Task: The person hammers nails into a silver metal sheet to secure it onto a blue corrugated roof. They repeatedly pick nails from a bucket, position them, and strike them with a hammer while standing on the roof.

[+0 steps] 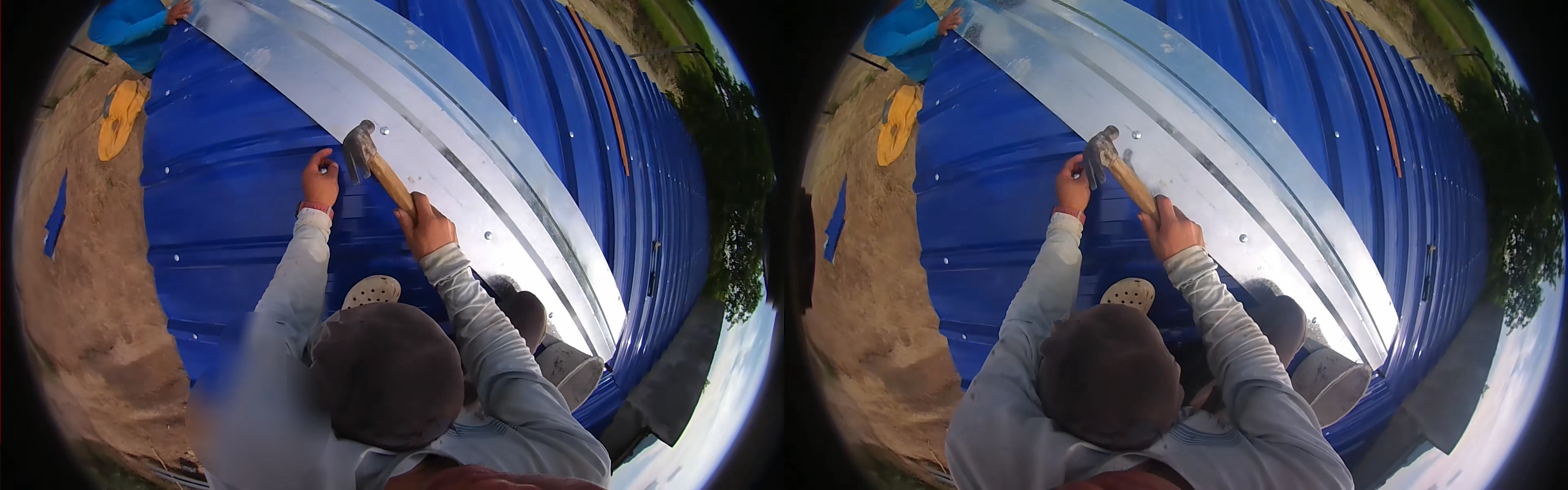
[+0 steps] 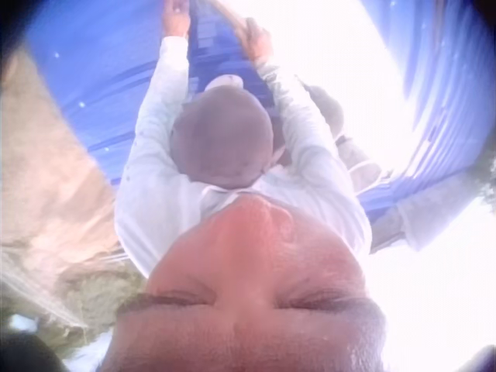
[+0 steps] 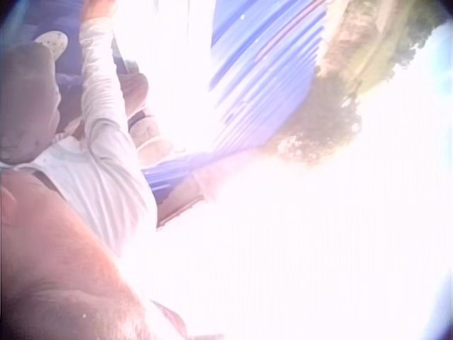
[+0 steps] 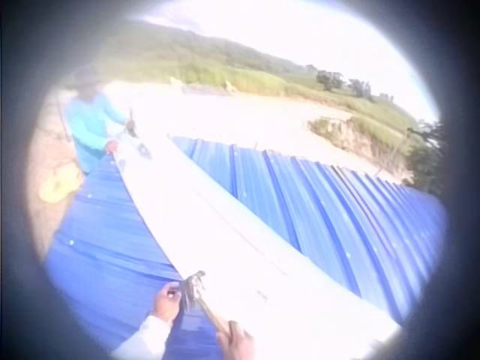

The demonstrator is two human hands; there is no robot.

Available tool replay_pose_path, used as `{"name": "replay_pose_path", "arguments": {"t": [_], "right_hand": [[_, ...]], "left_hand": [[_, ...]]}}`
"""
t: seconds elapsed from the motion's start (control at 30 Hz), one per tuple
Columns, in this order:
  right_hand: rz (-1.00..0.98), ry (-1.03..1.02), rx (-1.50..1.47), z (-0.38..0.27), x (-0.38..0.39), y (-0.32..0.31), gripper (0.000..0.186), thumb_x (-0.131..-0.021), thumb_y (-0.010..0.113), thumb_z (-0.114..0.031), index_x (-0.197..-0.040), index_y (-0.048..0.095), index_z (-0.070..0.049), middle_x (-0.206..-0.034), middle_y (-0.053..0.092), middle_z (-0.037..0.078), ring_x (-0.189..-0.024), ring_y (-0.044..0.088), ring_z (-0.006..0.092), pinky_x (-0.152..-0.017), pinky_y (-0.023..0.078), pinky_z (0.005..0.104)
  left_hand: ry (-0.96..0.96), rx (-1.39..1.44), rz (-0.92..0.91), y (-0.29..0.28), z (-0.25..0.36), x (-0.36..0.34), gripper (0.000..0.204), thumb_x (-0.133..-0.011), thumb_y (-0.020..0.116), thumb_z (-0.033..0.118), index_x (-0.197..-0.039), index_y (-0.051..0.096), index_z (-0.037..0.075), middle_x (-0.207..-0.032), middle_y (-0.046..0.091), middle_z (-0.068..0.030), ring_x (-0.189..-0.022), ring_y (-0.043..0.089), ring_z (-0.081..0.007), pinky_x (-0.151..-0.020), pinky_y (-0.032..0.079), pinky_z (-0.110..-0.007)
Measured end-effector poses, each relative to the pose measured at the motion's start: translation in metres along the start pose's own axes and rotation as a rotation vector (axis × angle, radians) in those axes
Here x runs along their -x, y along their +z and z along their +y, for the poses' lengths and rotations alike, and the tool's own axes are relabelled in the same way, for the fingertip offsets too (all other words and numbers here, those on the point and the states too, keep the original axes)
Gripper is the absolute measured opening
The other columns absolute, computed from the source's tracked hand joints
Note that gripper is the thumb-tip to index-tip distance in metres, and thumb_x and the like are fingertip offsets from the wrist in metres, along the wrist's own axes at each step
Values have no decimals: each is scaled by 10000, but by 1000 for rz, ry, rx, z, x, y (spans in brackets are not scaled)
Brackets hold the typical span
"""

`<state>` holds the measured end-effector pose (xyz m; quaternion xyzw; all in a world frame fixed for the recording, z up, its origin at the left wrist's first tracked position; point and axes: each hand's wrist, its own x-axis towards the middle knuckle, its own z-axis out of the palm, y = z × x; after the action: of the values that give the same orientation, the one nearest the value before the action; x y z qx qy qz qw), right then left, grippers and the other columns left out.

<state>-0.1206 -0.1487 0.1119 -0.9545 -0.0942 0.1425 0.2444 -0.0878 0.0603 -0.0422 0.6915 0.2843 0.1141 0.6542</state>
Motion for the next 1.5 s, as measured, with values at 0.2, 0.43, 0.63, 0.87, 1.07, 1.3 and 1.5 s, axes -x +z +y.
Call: {"name": "replay_pose_path", "arguments": {"t": [0.2,0.43,0.63,0.87,1.07,1.3,1.5], "right_hand": [[-44,71,126,24,-25,38,393,-852,531,-445,-1054,449,-117,-810,636,157,-681,633,353,-597,500,466],[-13,69,81,40,10,29,373,-832,564,-426,-1000,471,-107,-817,624,146,-691,633,332,-572,516,433],[105,-122,-102,9,38,9,336,-781,633,-276,-1026,513,-79,-906,571,128,-877,580,320,-784,481,401],[750,603,206,133,197,-184,386,-815,617,-236,-1122,513,-27,-1032,556,178,-950,550,334,-797,463,404],[-22,1494,457,272,344,-210,752,-811,501,-587,-1095,546,107,-1120,564,262,-1064,543,375,-948,411,351],[492,1302,-538,385,397,-135,306,-744,576,-173,-879,565,101,-740,603,173,-577,615,302,-422,472,406],[168,670,-7,498,504,-152,308,-729,588,-154,-882,560,113,-756,612,194,-577,624,313,-442,515,403]], "left_hand": [[60,-295,-94,-16,15,10,237,-770,652,96,-1002,640,45,-794,636,-42,-702,584,-147,-661,470,-279],[-555,425,-683,19,37,56,295,-769,632,38,-1038,519,83,-735,550,-21,-621,515,-109,-482,371,-226],[-571,841,-687,-3,40,75,333,-883,572,298,-1150,472,127,-1064,560,-35,-823,559,-150,-550,439,-243],[-539,791,-520,-17,35,64,62,-897,527,196,-913,520,136,-734,508,26,-643,467,-105,-531,396,-253],[-535,684,-517,-6,38,63,64,-850,533,117,-896,490,113,-692,464,-4,-617,435,-125,-547,369,-271],[-424,417,-412,-12,113,76,125,-798,580,112,-892,500,93,-679,480,-17,-577,452,-122,-507,378,-260],[-634,714,-527,30,124,126,89,-817,549,118,-880,498,81,-670,472,-11,-561,414,-118,-480,338,-257]]}}
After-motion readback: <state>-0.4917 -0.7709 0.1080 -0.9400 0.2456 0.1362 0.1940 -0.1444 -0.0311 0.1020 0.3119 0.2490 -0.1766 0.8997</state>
